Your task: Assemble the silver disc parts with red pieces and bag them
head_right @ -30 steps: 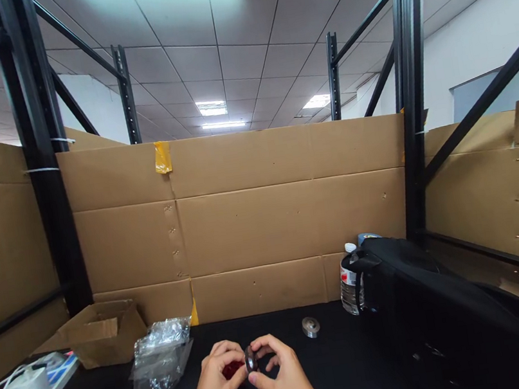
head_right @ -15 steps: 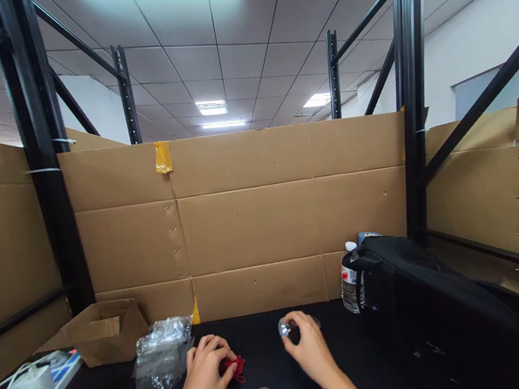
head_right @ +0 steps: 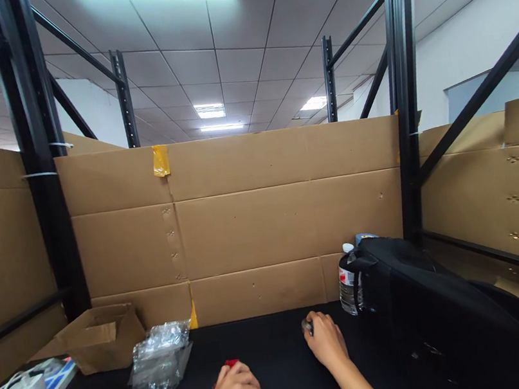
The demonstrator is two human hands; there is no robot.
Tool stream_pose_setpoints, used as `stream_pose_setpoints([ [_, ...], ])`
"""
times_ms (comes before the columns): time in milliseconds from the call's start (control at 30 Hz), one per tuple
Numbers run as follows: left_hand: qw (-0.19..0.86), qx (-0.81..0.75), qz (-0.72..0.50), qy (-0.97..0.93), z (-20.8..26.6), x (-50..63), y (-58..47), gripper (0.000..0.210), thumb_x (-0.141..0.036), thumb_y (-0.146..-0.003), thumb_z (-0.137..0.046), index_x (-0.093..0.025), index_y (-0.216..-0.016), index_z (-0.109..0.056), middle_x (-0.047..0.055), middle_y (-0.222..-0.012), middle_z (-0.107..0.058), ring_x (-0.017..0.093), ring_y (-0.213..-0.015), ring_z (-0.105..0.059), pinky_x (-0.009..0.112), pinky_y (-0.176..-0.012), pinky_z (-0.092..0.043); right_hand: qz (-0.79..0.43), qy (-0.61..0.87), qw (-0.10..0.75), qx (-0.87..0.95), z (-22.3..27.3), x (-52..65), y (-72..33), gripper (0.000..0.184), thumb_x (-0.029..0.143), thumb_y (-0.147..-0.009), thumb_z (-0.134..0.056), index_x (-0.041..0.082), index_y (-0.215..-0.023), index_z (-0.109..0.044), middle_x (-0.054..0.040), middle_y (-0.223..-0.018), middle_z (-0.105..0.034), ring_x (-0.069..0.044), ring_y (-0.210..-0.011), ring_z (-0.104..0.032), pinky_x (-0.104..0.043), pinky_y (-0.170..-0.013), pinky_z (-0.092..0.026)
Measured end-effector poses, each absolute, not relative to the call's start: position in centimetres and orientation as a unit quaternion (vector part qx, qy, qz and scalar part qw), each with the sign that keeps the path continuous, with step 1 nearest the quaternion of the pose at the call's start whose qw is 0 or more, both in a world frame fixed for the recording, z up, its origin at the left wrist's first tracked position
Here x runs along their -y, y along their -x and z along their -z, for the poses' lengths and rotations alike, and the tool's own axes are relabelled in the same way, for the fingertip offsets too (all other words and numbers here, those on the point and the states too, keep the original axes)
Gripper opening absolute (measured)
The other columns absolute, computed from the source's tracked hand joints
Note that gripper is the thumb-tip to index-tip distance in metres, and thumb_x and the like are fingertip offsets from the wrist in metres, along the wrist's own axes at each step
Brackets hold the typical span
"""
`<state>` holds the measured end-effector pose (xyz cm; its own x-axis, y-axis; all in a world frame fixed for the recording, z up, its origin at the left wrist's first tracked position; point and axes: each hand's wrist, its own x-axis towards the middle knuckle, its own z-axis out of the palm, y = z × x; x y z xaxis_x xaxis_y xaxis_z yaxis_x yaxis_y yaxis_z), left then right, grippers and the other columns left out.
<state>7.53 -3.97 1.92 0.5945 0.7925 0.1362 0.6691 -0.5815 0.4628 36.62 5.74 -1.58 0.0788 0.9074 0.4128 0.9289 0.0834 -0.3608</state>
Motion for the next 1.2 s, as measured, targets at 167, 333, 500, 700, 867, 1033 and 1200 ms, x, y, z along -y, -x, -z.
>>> stream_pose_setpoints([
  [167,0.176,-0.425,-0.195,-0.866,0.0,3.0,-8.1,0.009,-0.026,-0.083,-0.072,-0.032,-0.087,-0.077,-0.002,-0.095,-0.076,0.022,-0.107,-0.057,0.041,-0.103,-0.026,-0.049,0.565,0.31,0.763,-0.8,-3.3,-35.4,0.03,0.017,-0.079,-0.062,0.021,-0.108,-0.068,-0.0089,-0.118,-0.066,-0.025,-0.11,-0.059,-0.035,-0.095,-0.043],
  [333,0.132,-0.457,-0.234,-0.848,-0.8,3.5,-7.7,0.012,-0.016,-0.078,-0.064,-0.024,-0.082,-0.071,0.0,-0.094,-0.073,0.02,-0.102,-0.058,0.037,-0.097,-0.03,-0.231,0.393,0.23,0.86,-1.4,0.5,-31.5,0.05,0.036,-0.064,-0.085,0.027,-0.111,-0.071,-0.0014,-0.104,-0.07,-0.019,-0.09,-0.064,-0.026,-0.082,-0.046],
  [500,0.099,-0.501,-0.257,-0.82,-2.1,3.5,-6.1,0.014,-0.016,-0.081,-0.057,-0.023,-0.077,-0.069,0.0,-0.083,-0.071,0.02,-0.094,-0.058,0.034,-0.087,-0.032,-0.222,0.325,0.176,0.902,0.2,1.5,-28.3,0.027,0.032,-0.076,-0.08,0.029,-0.102,-0.077,-0.0007,-0.099,-0.075,-0.018,-0.092,-0.066,-0.025,-0.088,-0.045],
  [700,0.091,-0.514,-0.268,-0.81,-1.9,2.6,-4.6,0.016,-0.02,-0.083,-0.056,-0.024,-0.079,-0.071,0.002,-0.089,-0.072,0.021,-0.096,-0.058,0.035,-0.088,-0.034,-0.268,0.358,0.193,0.874,1.2,0.8,-28.9,0.035,0.024,-0.068,-0.086,0.027,-0.102,-0.078,-0.0011,-0.1,-0.073,-0.015,-0.087,-0.065,-0.021,-0.08,-0.048],
  [867,0.106,-0.5,-0.261,-0.819,-1.8,2.7,-4.8,0.016,-0.024,-0.086,-0.057,-0.023,-0.08,-0.071,0.003,-0.088,-0.072,0.022,-0.097,-0.058,0.035,-0.089,-0.036,-0.297,0.375,0.223,0.849,0.6,1.2,-29.4,0.01,0.019,-0.068,-0.084,0.025,-0.076,-0.081,-0.0003,-0.086,-0.072,-0.015,-0.08,-0.066,-0.02,-0.071,-0.048],
  [1033,0.161,-0.466,-0.243,-0.835,-1.6,3.3,-5.8,0.009,-0.026,-0.083,-0.065,-0.026,-0.082,-0.074,0.001,-0.093,-0.073,0.022,-0.103,-0.059,0.034,-0.094,-0.037,-0.295,0.373,0.319,0.82,-0.7,1.5,-28.9,0.006,0.026,-0.07,-0.084,0.025,-0.068,-0.078,-0.0004,-0.087,-0.075,-0.019,-0.084,-0.07,-0.027,-0.079,-0.049],
  [1200,0.191,-0.418,-0.319,-0.829,-1.5,3.4,-7.0,0.02,-0.038,-0.087,-0.069,-0.029,-0.105,-0.073,0.002,-0.107,-0.074,0.022,-0.105,-0.062,0.034,-0.095,-0.039,-0.458,0.336,0.461,0.682,-0.8,1.1,-28.1,0.033,0.048,-0.075,-0.079,0.017,-0.072,-0.07,-0.0054,-0.092,-0.072,-0.016,-0.071,-0.067,-0.028,-0.063,-0.051],
])
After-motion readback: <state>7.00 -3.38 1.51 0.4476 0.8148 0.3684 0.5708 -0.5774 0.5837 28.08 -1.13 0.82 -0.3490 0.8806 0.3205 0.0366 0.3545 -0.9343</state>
